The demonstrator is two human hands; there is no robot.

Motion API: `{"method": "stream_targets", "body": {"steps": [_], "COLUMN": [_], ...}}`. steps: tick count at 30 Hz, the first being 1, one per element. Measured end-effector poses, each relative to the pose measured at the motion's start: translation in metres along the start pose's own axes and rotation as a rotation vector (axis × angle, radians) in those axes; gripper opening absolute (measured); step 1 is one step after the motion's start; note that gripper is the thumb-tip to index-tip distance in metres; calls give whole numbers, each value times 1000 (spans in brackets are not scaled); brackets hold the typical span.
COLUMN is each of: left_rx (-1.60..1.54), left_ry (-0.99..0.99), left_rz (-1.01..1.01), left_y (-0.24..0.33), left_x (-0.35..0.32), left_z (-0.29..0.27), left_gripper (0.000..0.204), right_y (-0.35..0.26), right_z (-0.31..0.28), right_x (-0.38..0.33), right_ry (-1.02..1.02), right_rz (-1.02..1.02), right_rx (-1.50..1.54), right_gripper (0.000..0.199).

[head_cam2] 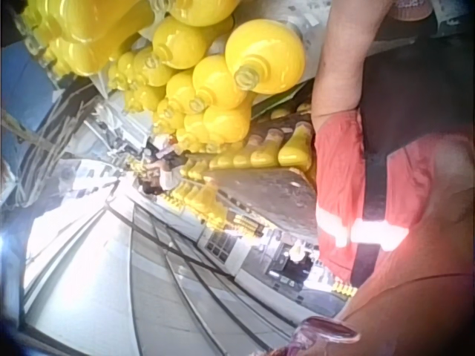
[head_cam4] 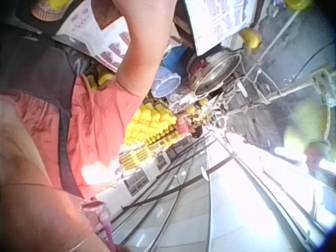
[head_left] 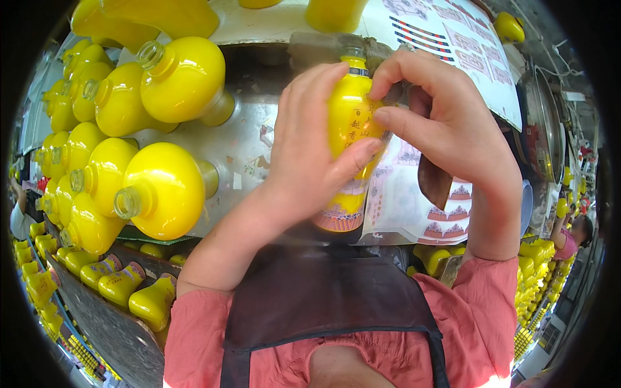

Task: The person applies adhesive labels to the necks and bodies of yellow plastic bottles. They peel each label from a sheet, wrap it around the bottle, and smooth it by hand. Finished bottles are placed on a nearby tray.

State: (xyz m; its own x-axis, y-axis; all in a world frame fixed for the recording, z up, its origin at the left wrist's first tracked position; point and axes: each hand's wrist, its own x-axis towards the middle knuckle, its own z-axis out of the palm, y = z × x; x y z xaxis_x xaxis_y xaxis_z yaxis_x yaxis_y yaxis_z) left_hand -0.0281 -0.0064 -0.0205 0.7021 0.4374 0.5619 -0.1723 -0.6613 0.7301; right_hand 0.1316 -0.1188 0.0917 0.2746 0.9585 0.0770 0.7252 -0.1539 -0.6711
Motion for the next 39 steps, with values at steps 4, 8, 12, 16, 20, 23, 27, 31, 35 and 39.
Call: {"method": "stream_targets", "body": {"steps": [4,8,12,16,20,23,27,31,35,39], "left_rx": [-19,-21,-40,-66,-96,-150,-181,-274,-291,-321], "left_ry": [3,0,0,13,12,7,44,99,178,227], "left_rz": [-15,-45,-75,-89,-125,-133,-71,-117,-132,-178], "left_y": [0,1,1,2,3,2,-3,2,9,13], "left_x": [0,-1,-2,-3,-4,-4,-1,-3,-1,1], "left_z": [1,1,1,2,2,0,-1,1,4,6], "left_gripper": [81,83,84,85,84,79,66,47,29,18], "right_y": [-1,-1,-2,-8,-13,-8,5,15,19,17], "right_z": [1,2,3,2,2,5,12,18,23,22], "right_x": [-2,-6,-5,-1,-1,-1,-3,-7,-6,-6], "right_ry": [35,-22,-2,-45,-24,55,133,178,201,205], "right_rz": [-40,9,133,149,341,76,-131,-226,-240,-208], "right_rx": [-47,-26,139,150,204,34,-68,-82,-29,23], "right_gripper": [21,21,21,22,22,19,13,10,11,14]}}
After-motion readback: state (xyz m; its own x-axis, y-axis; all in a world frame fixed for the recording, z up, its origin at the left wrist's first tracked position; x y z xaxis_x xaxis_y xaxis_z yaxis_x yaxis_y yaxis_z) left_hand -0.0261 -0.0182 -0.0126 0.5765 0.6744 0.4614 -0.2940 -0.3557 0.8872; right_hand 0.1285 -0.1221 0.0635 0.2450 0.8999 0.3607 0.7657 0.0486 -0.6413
